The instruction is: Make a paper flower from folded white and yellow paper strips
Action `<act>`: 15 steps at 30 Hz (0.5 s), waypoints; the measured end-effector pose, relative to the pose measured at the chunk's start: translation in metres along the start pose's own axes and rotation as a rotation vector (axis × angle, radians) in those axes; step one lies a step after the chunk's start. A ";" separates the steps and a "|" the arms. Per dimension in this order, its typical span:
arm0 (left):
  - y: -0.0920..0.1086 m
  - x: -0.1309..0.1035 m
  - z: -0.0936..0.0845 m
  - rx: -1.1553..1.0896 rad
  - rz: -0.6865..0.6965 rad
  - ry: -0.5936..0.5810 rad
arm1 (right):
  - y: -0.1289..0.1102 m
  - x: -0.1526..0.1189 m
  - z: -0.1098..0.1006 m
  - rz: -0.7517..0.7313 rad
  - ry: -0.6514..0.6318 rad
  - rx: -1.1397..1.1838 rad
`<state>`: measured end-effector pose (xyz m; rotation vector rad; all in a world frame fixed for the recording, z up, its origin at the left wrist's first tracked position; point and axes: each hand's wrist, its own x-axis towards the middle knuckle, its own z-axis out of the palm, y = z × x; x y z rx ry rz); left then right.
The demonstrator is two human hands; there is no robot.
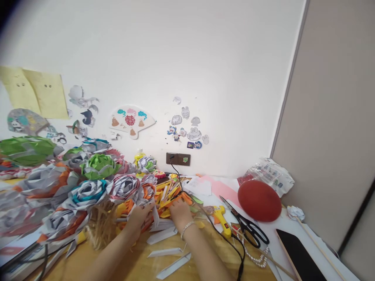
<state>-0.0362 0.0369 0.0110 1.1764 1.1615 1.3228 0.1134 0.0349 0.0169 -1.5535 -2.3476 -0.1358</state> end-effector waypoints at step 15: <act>-0.007 0.003 0.000 -0.043 -0.060 -0.095 | 0.010 0.005 -0.006 0.096 0.186 0.383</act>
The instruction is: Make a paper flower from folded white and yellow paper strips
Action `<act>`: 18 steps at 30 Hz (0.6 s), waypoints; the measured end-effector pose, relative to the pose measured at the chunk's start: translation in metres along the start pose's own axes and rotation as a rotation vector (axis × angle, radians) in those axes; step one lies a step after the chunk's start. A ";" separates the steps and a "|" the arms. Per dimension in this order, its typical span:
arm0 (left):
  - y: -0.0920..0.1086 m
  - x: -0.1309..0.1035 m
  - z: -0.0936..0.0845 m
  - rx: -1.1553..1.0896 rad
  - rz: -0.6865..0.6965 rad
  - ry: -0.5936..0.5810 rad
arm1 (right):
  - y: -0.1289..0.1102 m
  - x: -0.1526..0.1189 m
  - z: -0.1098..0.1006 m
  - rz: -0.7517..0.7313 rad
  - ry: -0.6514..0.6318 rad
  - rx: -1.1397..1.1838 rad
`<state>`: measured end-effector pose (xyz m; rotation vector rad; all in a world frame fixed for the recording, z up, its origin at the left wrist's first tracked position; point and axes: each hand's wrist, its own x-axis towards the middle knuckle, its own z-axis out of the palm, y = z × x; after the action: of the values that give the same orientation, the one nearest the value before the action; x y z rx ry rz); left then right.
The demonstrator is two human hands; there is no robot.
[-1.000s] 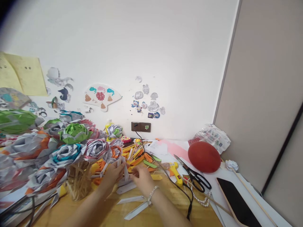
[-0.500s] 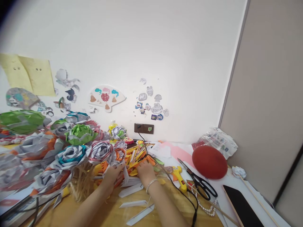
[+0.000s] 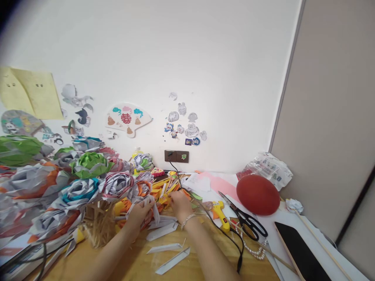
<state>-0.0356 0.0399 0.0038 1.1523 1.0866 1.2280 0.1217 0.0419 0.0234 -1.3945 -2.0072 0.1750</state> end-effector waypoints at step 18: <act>0.010 -0.016 0.018 -0.034 0.113 -0.078 | -0.043 -0.015 0.005 0.049 0.159 0.305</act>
<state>-0.0197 0.0232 0.0156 1.2394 0.9497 1.2727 0.0879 0.0124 0.0329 -1.2231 -1.7344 0.3644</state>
